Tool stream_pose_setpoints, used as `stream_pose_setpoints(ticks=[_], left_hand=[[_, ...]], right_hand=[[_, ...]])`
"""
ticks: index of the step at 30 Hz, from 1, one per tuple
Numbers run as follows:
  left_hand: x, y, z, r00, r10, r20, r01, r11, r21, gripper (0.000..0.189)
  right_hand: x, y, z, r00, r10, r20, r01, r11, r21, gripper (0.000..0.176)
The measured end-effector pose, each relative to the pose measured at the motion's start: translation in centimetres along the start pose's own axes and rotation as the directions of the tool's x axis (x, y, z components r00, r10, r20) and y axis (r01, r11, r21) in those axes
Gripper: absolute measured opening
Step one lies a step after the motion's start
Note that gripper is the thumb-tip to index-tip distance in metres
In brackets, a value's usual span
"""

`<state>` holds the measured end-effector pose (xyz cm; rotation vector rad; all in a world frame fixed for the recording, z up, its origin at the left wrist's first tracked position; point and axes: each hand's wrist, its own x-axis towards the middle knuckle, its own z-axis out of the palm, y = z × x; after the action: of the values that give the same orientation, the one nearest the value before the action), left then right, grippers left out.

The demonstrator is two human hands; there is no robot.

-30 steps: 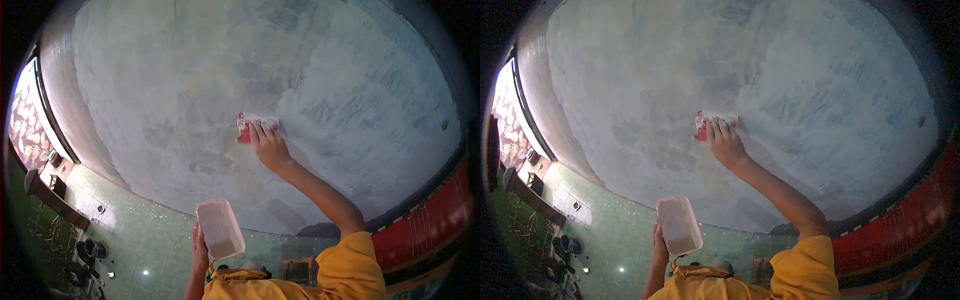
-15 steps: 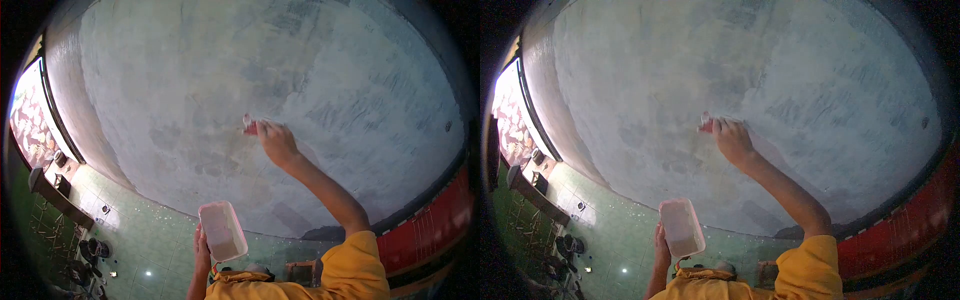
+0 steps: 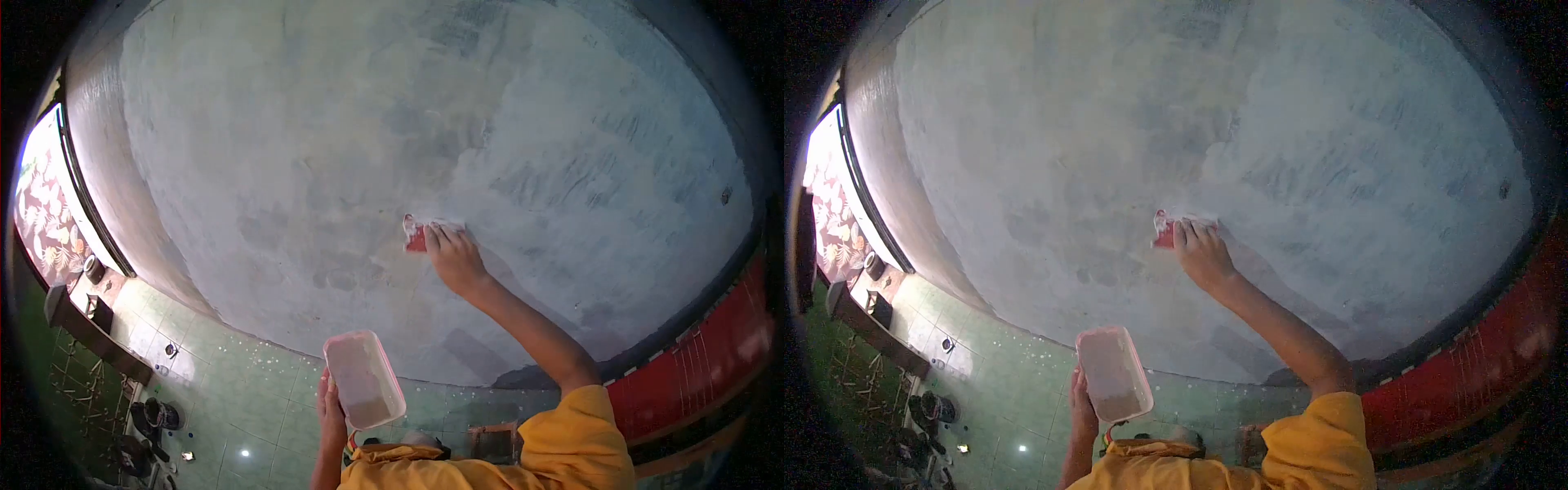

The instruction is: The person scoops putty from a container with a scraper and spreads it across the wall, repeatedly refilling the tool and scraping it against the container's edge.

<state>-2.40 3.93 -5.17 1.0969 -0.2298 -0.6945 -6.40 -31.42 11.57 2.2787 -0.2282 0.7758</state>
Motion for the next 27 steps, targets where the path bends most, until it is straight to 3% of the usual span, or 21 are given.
stream_pose_setpoints(ticks=[2,4,6,8,9,11,13,15,16,17,20,21,23,26,27], left_hand=[[-0.5,1.2,0.6,0.999,-0.018,-0.028,0.018,1.0,0.007,0.058],[0.0,0.2,0.1,1.0,0.011,-0.021,-0.011,1.0,-0.004,0.057],[-0.2,0.2,0.1,1.0,-0.007,-0.025,0.008,1.0,0.029,0.057],[-0.5,1.8,0.8,0.997,-0.06,-0.044,0.064,0.993,0.104,0.056],[-0.2,1.2,0.5,0.999,-0.017,-0.047,0.022,0.994,0.108,0.056],[0.6,-0.7,-0.4,0.996,0.07,-0.058,-0.063,0.991,0.117,0.055],[0.3,0.7,0.6,0.999,0.004,-0.05,0.002,0.993,0.117,0.061],[0.0,1.4,1.4,0.998,-0.04,-0.058,0.047,0.991,0.123,0.063],[0.0,1.6,1.5,0.997,-0.042,-0.065,0.05,0.99,0.13,0.063],[0.0,1.7,1.4,0.997,-0.033,-0.065,0.042,0.988,0.146,0.063],[0.3,1.4,1.1,0.998,0.022,-0.051,-0.012,0.984,0.176,0.061],[0.5,1.2,1.0,0.998,0.042,-0.041,-0.034,0.984,0.174,0.06],[0.8,0.9,0.6,0.997,0.072,-0.013,-0.069,0.989,0.134,0.054],[0.8,1.3,0.8,1.0,0.021,-0.001,-0.02,0.976,0.215,0.055],[1.0,1.2,1.2,0.999,0.041,0.016,-0.043,0.978,0.202,0.054]], right_hand=[[2.7,2.3,-3.2,0.999,0.052,0.014,-0.052,0.998,0.018,0.037],[7.1,6.7,-7.2,0.973,0.226,-0.042,-0.214,0.956,0.203,0.035],[10.5,11.0,-9.7,0.925,0.212,-0.314,-0.239,0.97,-0.049,0.037],[9.8,10.8,-7.7,0.932,0.159,-0.325,-0.214,0.967,-0.141,0.039],[9.0,10.3,-6.2,0.936,0.129,-0.327,-0.198,0.962,-0.186,0.04],[3.6,5.3,-2.2,0.985,0.101,-0.137,-0.119,0.984,-0.132,0.042],[-1.7,0.1,0.2,0.999,0.043,-0.008,-0.042,0.997,0.068,0.039],[-5.7,-2.4,2.7,0.976,0.148,0.16,-0.196,0.919,0.342,0.035],[-6.3,-3.7,1.9,0.95,0.182,0.252,-0.283,0.843,0.458,0.033],[-6.9,-4.6,0.8,0.801,0.274,0.532,-0.549,0.691,0.47,0.029],[-10.6,-7.5,1.3,0.623,0.46,0.633,-0.765,0.192,0.614,0.027],[-11.3,-8.8,0.2,0.516,0.464,0.72,-0.757,-0.147,0.637,0.027],[-11.7,-11.6,-3.3,0.307,0.341,0.889,-0.497,-0.739,0.455,0.028],[-12.2,-13.9,-7.7,0.188,0.145,0.971,-0.416,-0.884,0.213,0.027],[-13.2,-14.6,-7.6,0.227,0.12,0.967,-0.351,-0.915,0.196,0.028]])
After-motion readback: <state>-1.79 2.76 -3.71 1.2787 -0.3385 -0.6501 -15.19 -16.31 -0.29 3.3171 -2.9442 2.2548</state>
